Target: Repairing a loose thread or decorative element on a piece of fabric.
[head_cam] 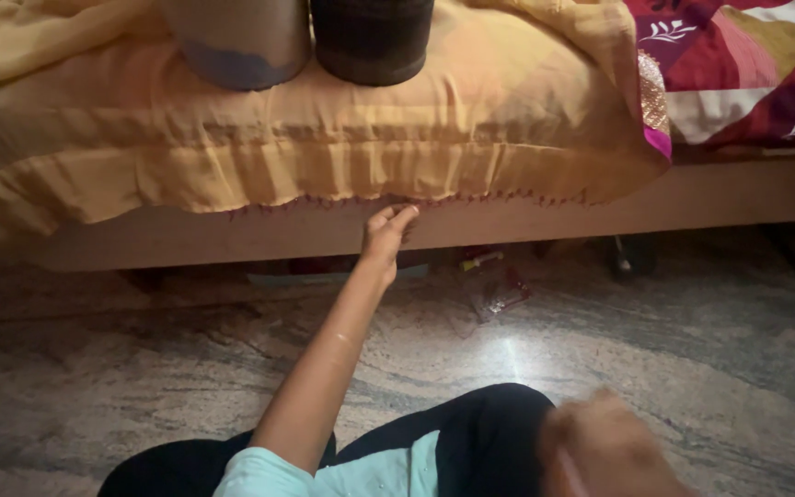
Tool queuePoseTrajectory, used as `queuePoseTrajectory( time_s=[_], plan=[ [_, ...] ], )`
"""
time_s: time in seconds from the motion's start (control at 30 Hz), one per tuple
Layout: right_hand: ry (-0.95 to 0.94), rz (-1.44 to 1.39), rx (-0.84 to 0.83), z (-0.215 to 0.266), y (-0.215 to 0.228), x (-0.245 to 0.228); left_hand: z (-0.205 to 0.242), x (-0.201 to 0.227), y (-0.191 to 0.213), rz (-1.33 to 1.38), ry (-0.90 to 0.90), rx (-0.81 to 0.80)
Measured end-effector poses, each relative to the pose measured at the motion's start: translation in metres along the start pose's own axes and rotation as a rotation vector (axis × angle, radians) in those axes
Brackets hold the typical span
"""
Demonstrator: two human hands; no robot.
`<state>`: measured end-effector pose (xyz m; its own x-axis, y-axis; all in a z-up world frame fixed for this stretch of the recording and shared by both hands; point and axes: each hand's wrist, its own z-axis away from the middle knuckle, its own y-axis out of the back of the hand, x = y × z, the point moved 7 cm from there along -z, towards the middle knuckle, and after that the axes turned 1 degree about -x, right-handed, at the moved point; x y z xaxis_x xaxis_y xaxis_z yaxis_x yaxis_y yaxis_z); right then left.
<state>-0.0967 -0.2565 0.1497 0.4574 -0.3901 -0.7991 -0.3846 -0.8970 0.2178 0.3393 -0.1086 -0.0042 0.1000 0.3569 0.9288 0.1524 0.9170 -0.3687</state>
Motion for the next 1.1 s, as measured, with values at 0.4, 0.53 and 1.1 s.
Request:
queuePoseTrajectory(
  time_s=[0.4,0.53,1.1],
  plan=[
    [-0.638,0.649,-0.110,0.156,0.049,0.327,0.020,0.010,-0.013,0.086,-0.035,-0.066],
    [-0.613,0.748,-0.196,0.220,0.032,0.436,0.028,-0.007,0.005,0.056,0.053,-0.049],
    [0.008,0.846,0.103,-0.216,0.040,0.128,0.103,0.275,0.100,-0.564,-0.622,-0.095]
  ],
)
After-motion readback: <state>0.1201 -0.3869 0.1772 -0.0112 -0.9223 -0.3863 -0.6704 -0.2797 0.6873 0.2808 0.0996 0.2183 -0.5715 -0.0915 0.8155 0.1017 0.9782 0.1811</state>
